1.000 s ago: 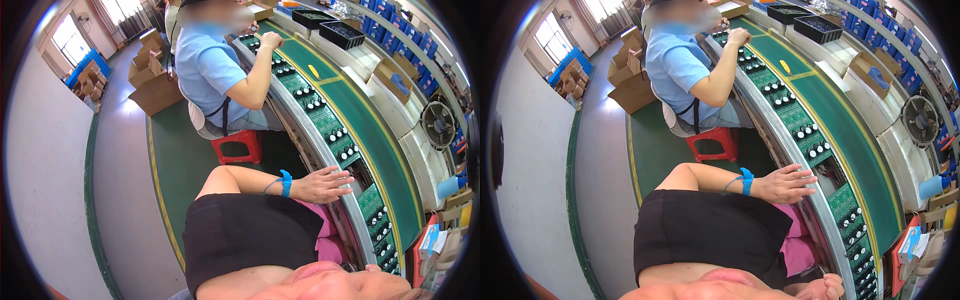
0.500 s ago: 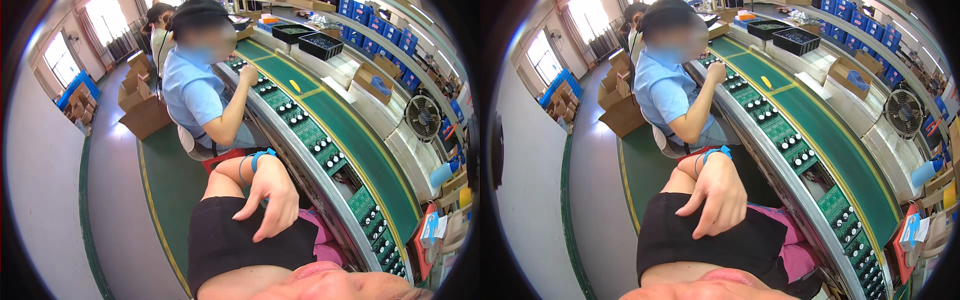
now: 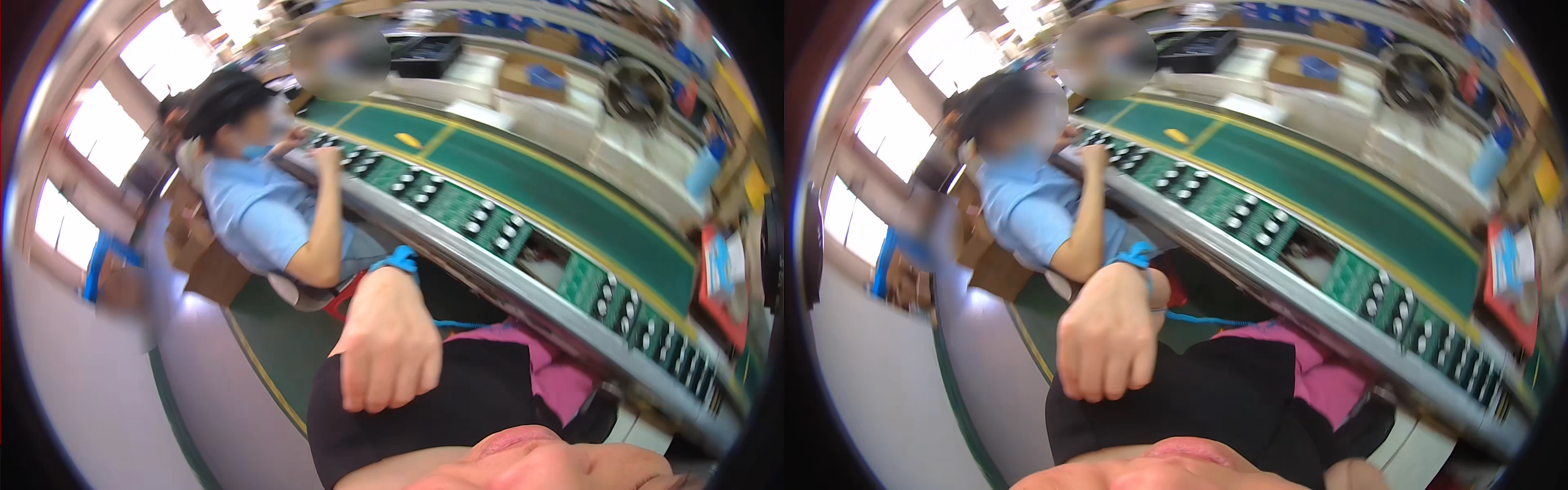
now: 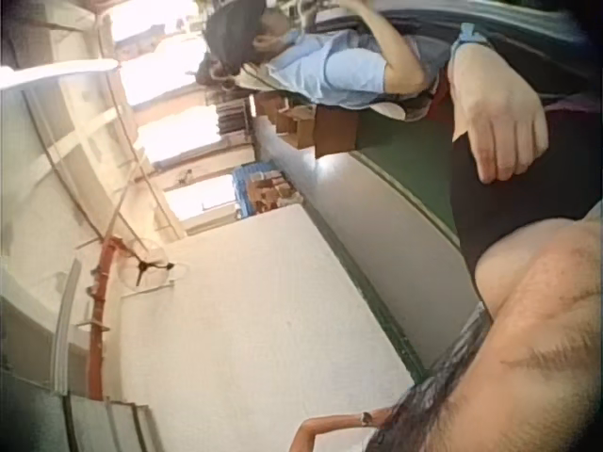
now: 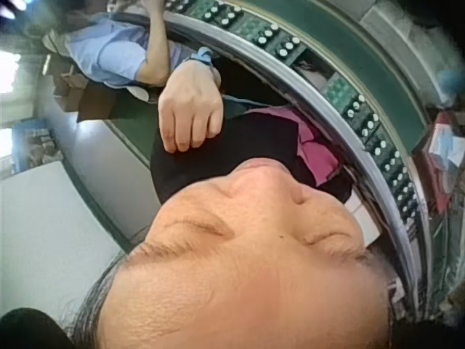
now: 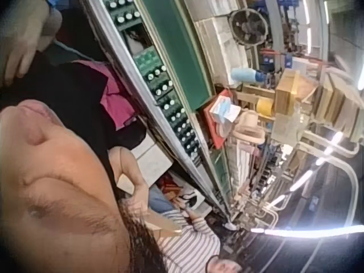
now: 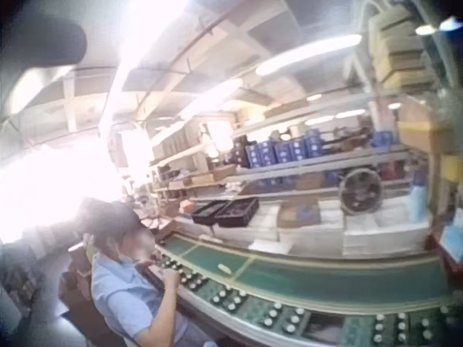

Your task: Assembling electronic components onto PCB boards on a production line.

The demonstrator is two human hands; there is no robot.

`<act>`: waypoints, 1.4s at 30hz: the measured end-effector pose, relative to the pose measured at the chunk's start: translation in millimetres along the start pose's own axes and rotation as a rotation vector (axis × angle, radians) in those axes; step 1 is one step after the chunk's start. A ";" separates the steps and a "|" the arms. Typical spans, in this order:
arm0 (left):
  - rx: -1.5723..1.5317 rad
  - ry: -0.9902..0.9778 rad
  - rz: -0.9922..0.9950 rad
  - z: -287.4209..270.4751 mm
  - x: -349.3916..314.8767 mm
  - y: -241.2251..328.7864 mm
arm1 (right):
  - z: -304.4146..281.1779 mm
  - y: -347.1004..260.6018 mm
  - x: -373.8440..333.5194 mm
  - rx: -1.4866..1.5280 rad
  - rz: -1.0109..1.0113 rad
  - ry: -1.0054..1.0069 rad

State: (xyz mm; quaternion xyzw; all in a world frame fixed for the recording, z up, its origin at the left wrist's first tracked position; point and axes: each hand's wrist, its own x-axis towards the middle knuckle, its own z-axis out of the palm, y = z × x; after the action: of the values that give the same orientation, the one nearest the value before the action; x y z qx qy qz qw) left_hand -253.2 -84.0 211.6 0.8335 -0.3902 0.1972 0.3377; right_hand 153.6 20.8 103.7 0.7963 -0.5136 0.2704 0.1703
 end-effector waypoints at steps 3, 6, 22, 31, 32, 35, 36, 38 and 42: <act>-0.081 0.050 0.013 -1.3 -7.5 -0.3 | 51.9 -12.7 70.1 -0.040 0.183 0.090; -0.110 0.031 -0.106 6.9 3.9 7.3 | 8.8 3.1 126.5 -0.279 0.682 0.317; -0.118 0.148 0.514 -26.4 2.5 -50.4 | 32.7 -7.4 177.1 -0.378 0.715 0.452; -0.604 0.777 0.096 55.6 -67.3 -172.8 | 68.9 10.4 73.8 -0.735 0.969 1.450; -0.600 1.262 -0.223 80.2 -52.1 -174.3 | 65.8 0.0 74.2 -0.930 1.290 1.525; -0.189 0.925 -0.755 65.4 -64.7 -201.9 | 62.6 -26.6 52.1 -1.508 2.237 1.220; 0.066 0.806 -0.826 62.1 -60.9 -207.7 | 56.2 -36.3 39.1 -1.642 2.331 1.079; 0.367 0.691 -0.900 62.9 -52.9 -218.8 | 39.0 -55.4 12.9 -1.613 2.395 1.120; 0.525 0.664 -0.860 73.3 -46.1 -245.1 | 19.5 -86.5 -53.0 -1.659 2.513 0.790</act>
State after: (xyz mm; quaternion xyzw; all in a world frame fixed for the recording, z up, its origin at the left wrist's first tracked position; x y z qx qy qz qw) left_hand -84.8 1.7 33.2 0.8660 0.1696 0.3823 0.2740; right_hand 220.1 84.4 56.6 -0.5625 -0.7510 0.0698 0.3388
